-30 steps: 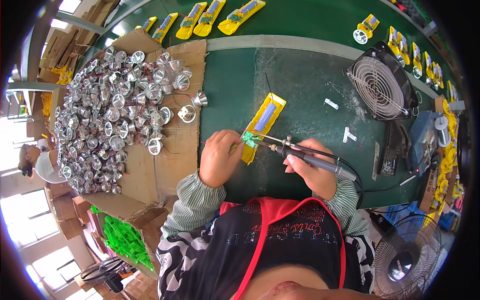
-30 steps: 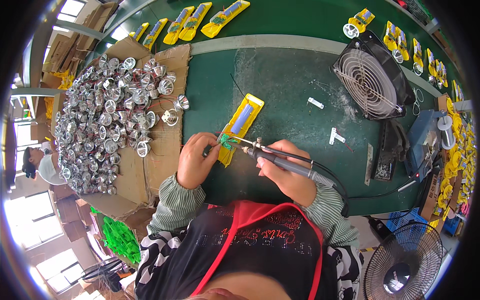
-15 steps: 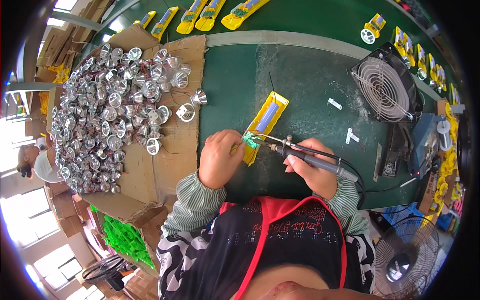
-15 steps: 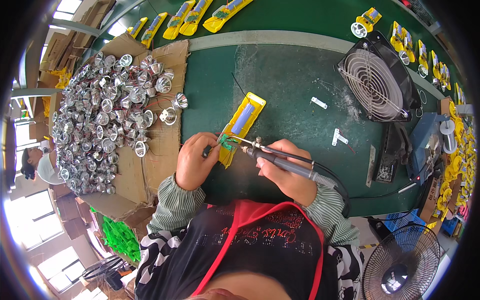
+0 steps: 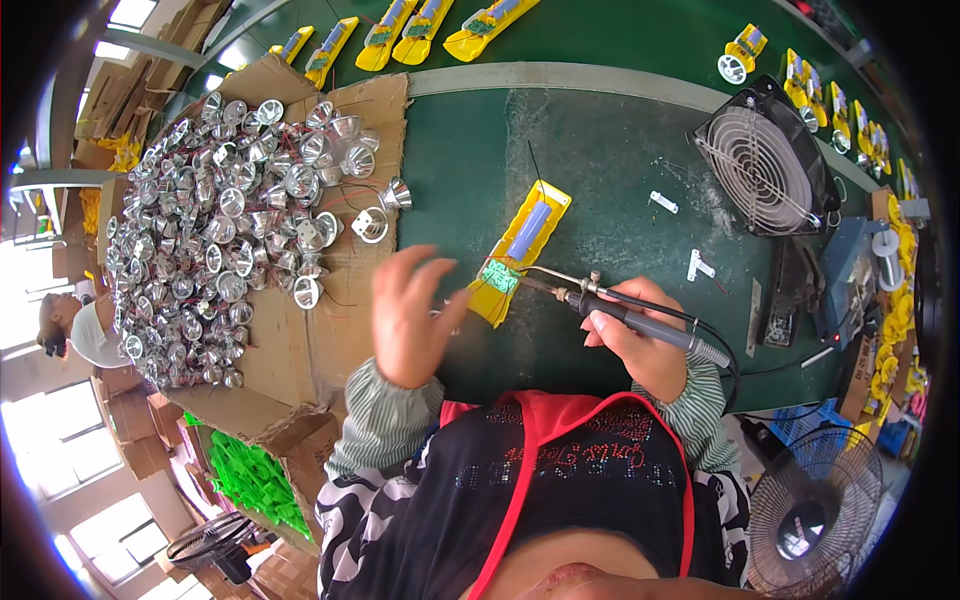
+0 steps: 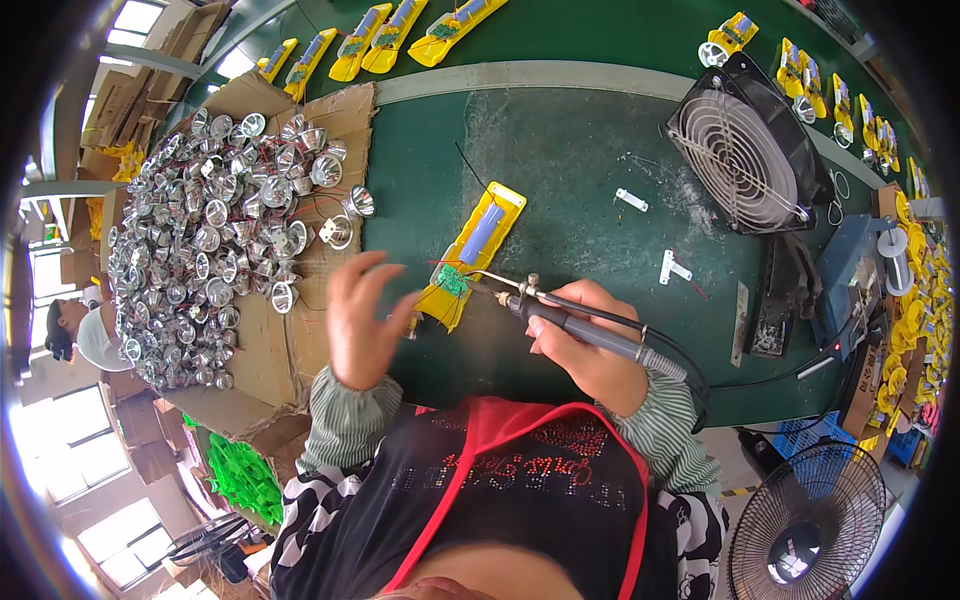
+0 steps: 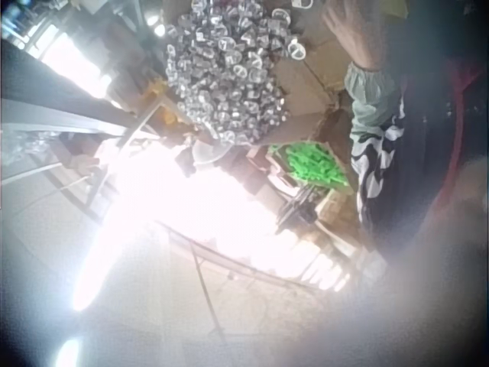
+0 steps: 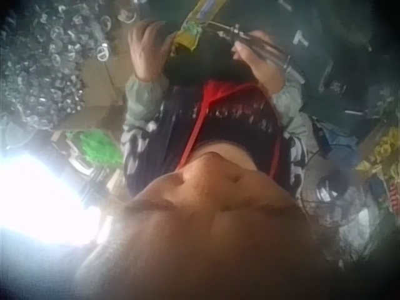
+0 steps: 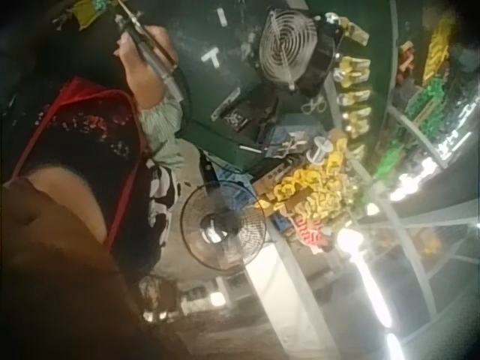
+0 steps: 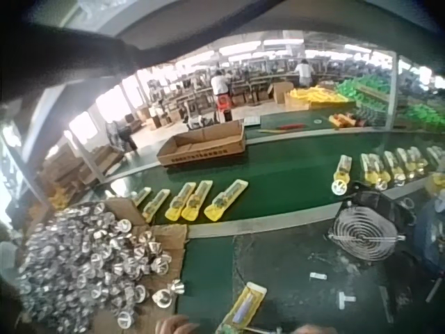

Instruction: The person solders wires onto flashlight circuit board assemblies using a soldering iron and places the assembled units onto a conveyor belt.

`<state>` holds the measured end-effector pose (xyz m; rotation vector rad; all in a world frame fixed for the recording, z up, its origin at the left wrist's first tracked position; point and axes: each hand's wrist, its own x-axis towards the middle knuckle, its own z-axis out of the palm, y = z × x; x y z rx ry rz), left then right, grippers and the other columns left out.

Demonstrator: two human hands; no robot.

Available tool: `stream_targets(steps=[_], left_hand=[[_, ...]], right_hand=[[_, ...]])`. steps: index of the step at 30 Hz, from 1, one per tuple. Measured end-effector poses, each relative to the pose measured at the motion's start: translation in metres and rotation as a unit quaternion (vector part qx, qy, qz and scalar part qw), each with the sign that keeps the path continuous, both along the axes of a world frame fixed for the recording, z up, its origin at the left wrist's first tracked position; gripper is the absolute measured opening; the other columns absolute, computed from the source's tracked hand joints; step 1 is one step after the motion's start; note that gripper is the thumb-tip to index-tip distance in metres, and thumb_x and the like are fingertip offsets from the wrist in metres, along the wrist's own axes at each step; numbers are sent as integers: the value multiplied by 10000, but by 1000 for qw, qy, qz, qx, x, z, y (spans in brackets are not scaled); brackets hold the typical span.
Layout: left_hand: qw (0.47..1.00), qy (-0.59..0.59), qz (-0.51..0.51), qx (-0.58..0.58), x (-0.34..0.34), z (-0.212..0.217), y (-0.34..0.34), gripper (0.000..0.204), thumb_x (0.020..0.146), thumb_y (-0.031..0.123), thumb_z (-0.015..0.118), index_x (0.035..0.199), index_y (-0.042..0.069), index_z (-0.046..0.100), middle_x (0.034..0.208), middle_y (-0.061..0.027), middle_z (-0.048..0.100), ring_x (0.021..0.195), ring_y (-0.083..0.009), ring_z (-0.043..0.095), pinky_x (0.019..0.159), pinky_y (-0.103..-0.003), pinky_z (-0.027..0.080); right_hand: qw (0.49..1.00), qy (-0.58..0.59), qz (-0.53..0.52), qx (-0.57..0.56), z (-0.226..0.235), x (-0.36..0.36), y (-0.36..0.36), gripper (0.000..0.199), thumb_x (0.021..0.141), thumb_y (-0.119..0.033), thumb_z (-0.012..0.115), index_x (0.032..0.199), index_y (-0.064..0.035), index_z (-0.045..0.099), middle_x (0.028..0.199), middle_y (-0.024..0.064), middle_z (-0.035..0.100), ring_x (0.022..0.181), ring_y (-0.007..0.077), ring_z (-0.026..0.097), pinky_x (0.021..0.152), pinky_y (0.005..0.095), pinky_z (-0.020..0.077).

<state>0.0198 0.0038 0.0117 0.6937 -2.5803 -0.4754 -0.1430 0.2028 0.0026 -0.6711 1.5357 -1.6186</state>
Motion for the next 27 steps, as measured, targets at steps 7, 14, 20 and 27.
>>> stream_targets(steps=[7, 14, 20, 27], left_hand=[[904, -27, 159, 396, 69, -2, -7, 273, 739, 41, 717, 993, -10, 634, 834, -88, 627, 735, -141, 582, 637, -258, 458], [931, 103, 58, 346, 39, -23, 2, 102, 770, -6, 665, 872, -18, 674, 873, -88, 650, 758, -145, 593, 663, -253, 465], [988, 45, -40, 140, 7, -23, 3, 113, 728, 14, 675, 837, 9, 644, 825, -98, 647, 853, -282, 576, 725, -354, 476], [985, 7, -48, 164, -3, -21, 9, 95, 748, 30, 661, 824, 2, 612, 763, -97, 596, 789, -263, 550, 717, -348, 452]], right_hand=[[1000, -19, -17, -15, 2, 2, 0, 152, 825, -20, 602, 934, 64, 537, 779, 126, 656, 657, 141, 651, 591, 250, 535], [1000, -26, -1, -12, 1, 4, 1, 164, 829, -24, 601, 947, 64, 530, 790, 133, 658, 668, 148, 650, 604, 255, 536], [999, -37, -6, -6, 1, 6, 2, 172, 831, -21, 597, 957, 71, 525, 801, 140, 656, 673, 149, 650, 604, 254, 535], [1000, -26, 12, -3, 1, 3, -3, 145, 836, 14, 573, 957, 59, 508, 794, 153, 646, 657, 150, 639, 604, 253, 543]])
